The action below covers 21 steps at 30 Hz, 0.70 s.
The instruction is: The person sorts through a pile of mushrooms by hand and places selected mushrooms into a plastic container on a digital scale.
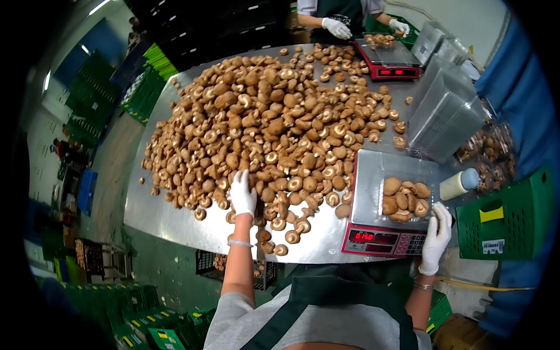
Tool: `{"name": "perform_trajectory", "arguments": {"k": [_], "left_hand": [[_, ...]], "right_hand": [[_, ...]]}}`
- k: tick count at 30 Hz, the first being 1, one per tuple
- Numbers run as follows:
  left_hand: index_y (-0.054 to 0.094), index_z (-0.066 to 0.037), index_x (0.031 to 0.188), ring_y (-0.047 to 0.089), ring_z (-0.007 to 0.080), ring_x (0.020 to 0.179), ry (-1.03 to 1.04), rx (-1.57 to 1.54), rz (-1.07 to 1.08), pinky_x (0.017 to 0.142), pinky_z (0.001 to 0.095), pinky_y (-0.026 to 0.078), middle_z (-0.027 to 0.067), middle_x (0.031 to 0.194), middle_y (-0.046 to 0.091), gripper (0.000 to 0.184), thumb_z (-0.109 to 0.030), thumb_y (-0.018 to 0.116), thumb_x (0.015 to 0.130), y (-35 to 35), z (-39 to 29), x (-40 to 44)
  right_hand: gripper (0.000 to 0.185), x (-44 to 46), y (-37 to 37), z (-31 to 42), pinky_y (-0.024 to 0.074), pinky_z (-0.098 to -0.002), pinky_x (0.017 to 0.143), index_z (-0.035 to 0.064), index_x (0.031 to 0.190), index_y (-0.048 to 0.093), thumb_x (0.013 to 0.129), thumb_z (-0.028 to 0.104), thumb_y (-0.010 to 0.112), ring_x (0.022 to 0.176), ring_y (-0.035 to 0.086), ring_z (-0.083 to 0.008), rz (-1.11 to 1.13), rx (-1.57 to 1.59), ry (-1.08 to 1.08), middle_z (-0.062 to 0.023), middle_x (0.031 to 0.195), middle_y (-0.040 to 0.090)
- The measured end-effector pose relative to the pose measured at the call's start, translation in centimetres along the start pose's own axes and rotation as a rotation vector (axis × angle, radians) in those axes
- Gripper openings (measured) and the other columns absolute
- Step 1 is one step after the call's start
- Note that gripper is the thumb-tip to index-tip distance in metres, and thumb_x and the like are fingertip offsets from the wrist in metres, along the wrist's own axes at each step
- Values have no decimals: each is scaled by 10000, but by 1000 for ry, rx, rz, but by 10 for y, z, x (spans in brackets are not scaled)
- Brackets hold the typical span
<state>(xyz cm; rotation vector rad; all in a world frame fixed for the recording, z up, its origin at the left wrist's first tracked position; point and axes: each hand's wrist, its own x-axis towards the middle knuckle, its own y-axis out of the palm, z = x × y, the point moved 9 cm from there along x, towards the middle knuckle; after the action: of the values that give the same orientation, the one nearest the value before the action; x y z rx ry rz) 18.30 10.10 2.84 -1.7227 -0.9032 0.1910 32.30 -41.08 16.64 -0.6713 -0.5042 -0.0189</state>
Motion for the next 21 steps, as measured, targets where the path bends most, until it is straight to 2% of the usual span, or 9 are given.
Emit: {"name": "perform_trajectory", "arguments": {"k": [1, 3, 6, 9, 11, 12, 15, 17, 21], "left_hand": [[495, -63, 1254, 548, 311, 1059, -50, -120, -138, 903, 386, 452, 157, 1253, 507, 536, -27, 638, 739, -13, 0, -2], [450, -35, 1295, 578, 243, 1042, -396, -1118, 71, 885, 331, 480, 135, 1219, 532, 516, -51, 616, 807, 5, 7, -16], [352, 7, 1356, 583, 210, 1041, -358, -1931, 478, 902, 322, 496, 121, 1249, 519, 604, -123, 638, 841, -12, -84, -34], [332, -3, 1374, 568, 246, 1091, -379, -2016, 848, 919, 340, 489, 125, 1274, 496, 635, -171, 642, 846, -11, -173, -69], [318, 11, 1379, 558, 250, 1110, -279, -1944, 1092, 918, 346, 490, 134, 1283, 489, 638, -178, 631, 857, -3, -232, -99], [301, 28, 1383, 539, 251, 1136, -259, -1920, 1238, 917, 340, 488, 142, 1289, 479, 650, -185, 627, 862, 3, -257, -119], [319, 30, 1364, 511, 233, 1168, -420, -1999, 1445, 929, 336, 481, 146, 1260, 496, 545, -91, 523, 874, 7, -301, -163], [300, 28, 1372, 534, 261, 1142, -504, -2217, 1505, 941, 356, 477, 184, 1289, 468, 561, -84, 475, 850, 20, -312, -168], [286, -6, 1395, 549, 297, 1114, -468, -2242, 1340, 936, 355, 481, 210, 1283, 470, 590, -109, 496, 854, 3, -327, -155]], "right_hand": [[228, -4, -1, 5, 386, -346, 975, -23, 1103, 572, 928, 91, 479, 1107, 523, -261, 7, -27, -5, -142, 1171, 555], [209, -10, -4, 15, 395, -349, 962, -16, 1069, 596, 893, 47, 503, 1086, 538, -272, 3, -27, -3, -149, 1144, 568], [231, -16, 2, 29, 432, -350, 911, -9, 1042, 610, 815, 0, 567, 1016, 572, -267, 11, 88, 25, -142, 1079, 590], [279, -18, 29, 66, 460, -374, 878, 5, 1037, 616, 759, 1, 595, 981, 585, -289, 204, 131, -166, -135, 1050, 610], [432, -24, 49, 84, 454, -368, 895, 11, 1096, 608, 715, 174, 728, 1058, 551, -325, 268, 126, -262, -173, 1154, 555], [581, -32, 58, 92, 445, -400, 903, 45, 1213, 546, 730, 313, 727, 1091, 517, -355, 338, 127, -391, -184, 1273, 464], [760, -42, 75, 100, 374, -400, 979, 81, 1371, 378, 748, 356, 713, 1190, 432, -357, 432, -33, -574, -173, 1348, 388], [837, -26, 63, 72, 360, -402, 1010, 81, 1382, 358, 692, 323, 766, 1228, 417, -346, 419, 222, -295, -173, 1382, 373], [802, -1, 21, 37, 344, -388, 1023, 72, 1372, 378, 703, 272, 771, 1216, 428, -328, 283, 263, -152, -157, 1343, 427]]}}
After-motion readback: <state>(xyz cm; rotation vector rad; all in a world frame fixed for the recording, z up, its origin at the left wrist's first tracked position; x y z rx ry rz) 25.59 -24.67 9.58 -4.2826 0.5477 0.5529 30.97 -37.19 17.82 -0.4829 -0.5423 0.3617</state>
